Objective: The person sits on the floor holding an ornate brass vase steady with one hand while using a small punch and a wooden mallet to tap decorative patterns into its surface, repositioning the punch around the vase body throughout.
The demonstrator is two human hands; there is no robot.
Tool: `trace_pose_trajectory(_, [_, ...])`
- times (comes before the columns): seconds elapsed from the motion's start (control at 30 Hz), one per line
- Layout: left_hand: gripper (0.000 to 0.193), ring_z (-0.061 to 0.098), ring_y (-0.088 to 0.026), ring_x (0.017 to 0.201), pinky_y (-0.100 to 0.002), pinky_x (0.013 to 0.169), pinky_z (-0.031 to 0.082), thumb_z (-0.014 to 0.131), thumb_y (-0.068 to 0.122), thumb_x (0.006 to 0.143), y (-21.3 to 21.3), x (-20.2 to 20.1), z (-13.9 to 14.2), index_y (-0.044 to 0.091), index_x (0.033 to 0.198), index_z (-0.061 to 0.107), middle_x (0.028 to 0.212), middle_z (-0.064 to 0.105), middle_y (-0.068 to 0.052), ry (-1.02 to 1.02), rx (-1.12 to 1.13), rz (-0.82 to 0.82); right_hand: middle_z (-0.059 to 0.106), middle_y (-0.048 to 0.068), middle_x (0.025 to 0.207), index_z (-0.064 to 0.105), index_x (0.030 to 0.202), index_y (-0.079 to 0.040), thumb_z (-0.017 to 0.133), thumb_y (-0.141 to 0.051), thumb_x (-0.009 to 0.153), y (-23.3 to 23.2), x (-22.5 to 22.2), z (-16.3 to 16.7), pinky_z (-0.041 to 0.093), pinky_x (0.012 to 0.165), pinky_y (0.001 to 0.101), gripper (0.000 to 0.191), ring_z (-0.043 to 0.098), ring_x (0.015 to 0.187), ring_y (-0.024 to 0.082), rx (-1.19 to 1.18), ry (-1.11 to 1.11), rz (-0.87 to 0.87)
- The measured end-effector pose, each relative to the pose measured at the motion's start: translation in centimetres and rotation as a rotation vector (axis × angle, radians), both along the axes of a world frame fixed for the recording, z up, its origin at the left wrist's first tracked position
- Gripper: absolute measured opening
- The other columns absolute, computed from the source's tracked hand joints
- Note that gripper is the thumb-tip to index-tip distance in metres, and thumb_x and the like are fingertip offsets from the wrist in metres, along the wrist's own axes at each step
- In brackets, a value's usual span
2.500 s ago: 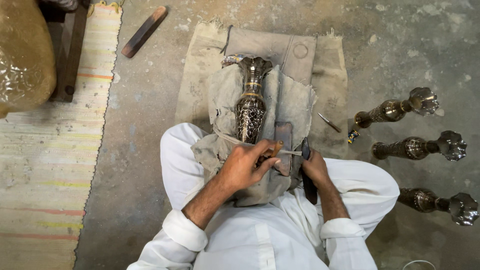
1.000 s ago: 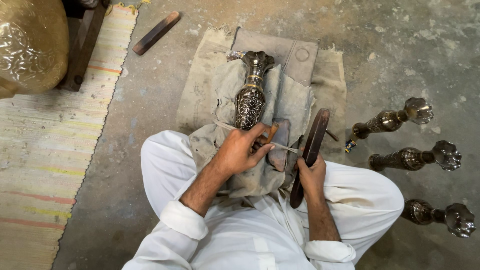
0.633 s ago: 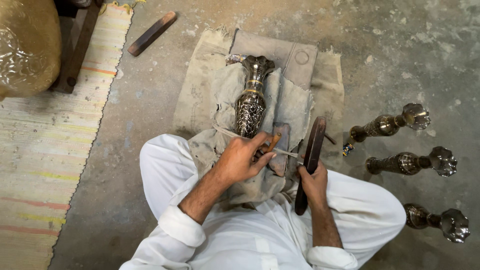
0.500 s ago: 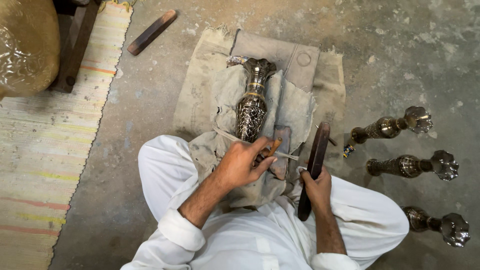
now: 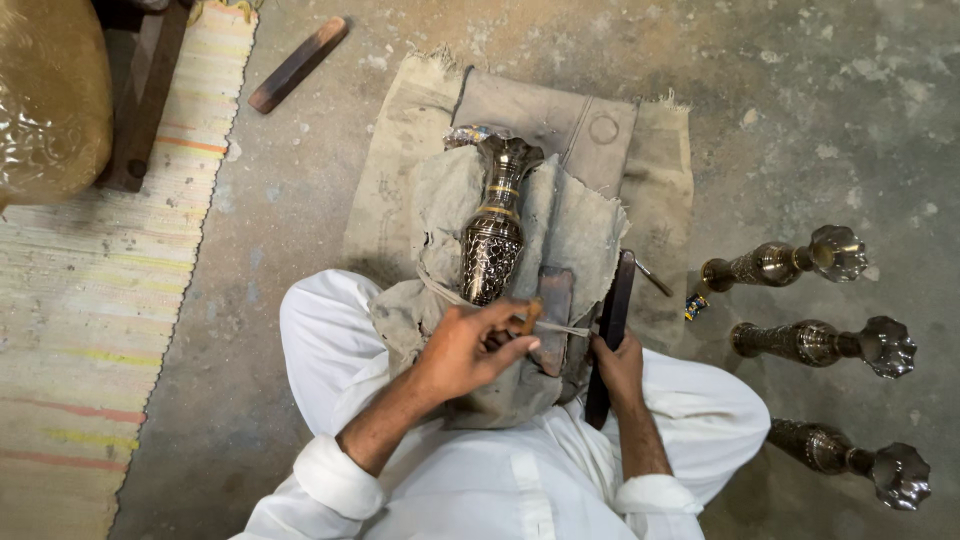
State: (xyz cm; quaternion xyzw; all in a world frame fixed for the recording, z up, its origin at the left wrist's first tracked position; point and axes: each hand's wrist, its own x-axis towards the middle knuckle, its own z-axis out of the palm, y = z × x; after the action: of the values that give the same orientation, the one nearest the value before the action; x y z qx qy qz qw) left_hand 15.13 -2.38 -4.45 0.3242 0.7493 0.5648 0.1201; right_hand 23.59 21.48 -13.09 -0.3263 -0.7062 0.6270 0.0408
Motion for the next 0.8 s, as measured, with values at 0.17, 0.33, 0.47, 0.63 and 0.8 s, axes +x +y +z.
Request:
trace_pose_trajectory(0.17, [0.033, 0.077, -0.013, 0.08, -0.028, 0.068, 0.066, 0.072, 0.005, 0.095, -0.6, -0.7, -0.8, 0.002, 0.127, 0.064, 0.09, 0.078, -0.01, -0.534, 0.298, 0.178, 0.069, 0.005, 0.083, 0.065, 0.108, 0.003, 0.068, -0.003, 0.085, 0.3, -1.0, -0.5, 0.051, 0.062, 0.0294, 0.024, 0.062, 0.068, 0.013, 0.097, -0.007, 0.046])
trace_pose_trajectory(0.33, [0.041, 0.075, -0.01, 0.081, -0.025, 0.069, 0.062, 0.075, 0.004, 0.092, -1.1, -3.2, -0.4, 0.003, 0.131, 0.06, 0.09, 0.079, -0.01, -0.471, 0.319, 0.38, 0.068, 0.009, 0.083, 0.064, 0.111, 0.002, 0.068, -0.005, 0.088, 1.9, -1.7, 0.0, 0.051, 0.06, 0.034, 0.024, 0.063, 0.066, 0.018, -0.285, -0.116, 0.022])
trace_pose_trajectory(0.47, [0.042, 0.075, -0.012, 0.086, -0.026, 0.074, 0.062, 0.079, 0.006, 0.093, 0.3, -3.9, 0.4, 0.002, 0.13, 0.061, 0.095, 0.081, -0.011, -0.12, 0.189, 0.464, 0.068, 0.007, 0.085, 0.062, 0.118, -0.004, 0.069, -0.013, 0.092, 4.1, -1.8, 1.3, 0.055, 0.066, 0.0325, 0.029, 0.067, 0.072, 0.017, -0.405, -0.065, 0.059])
trace_pose_trajectory(0.63, [0.039, 0.08, -0.015, 0.086, -0.028, 0.071, 0.062, 0.08, 0.009, 0.094, 2.0, -4.2, 0.6, 0.001, 0.125, 0.058, 0.096, 0.08, -0.013, 0.099, 0.128, 0.504, 0.069, 0.002, 0.091, 0.065, 0.124, -0.006, 0.077, -0.013, 0.088, 6.5, -2.6, 3.7, 0.053, 0.075, 0.0269, 0.038, 0.066, 0.082, 0.012, -0.078, 0.077, 0.316])
trace_pose_trajectory(0.8, [0.04, 0.081, -0.021, 0.089, -0.031, 0.072, 0.063, 0.08, 0.01, 0.096, 2.1, -3.8, -0.2, 0.002, 0.126, 0.056, 0.1, 0.079, -0.013, 0.283, 0.069, 0.509, 0.065, 0.001, 0.082, 0.069, 0.112, -0.007, 0.081, -0.025, 0.091, 7.7, -4.8, 7.4, 0.048, 0.061, 0.0316, 0.03, 0.058, 0.069, 0.012, 0.393, 0.029, 0.482])
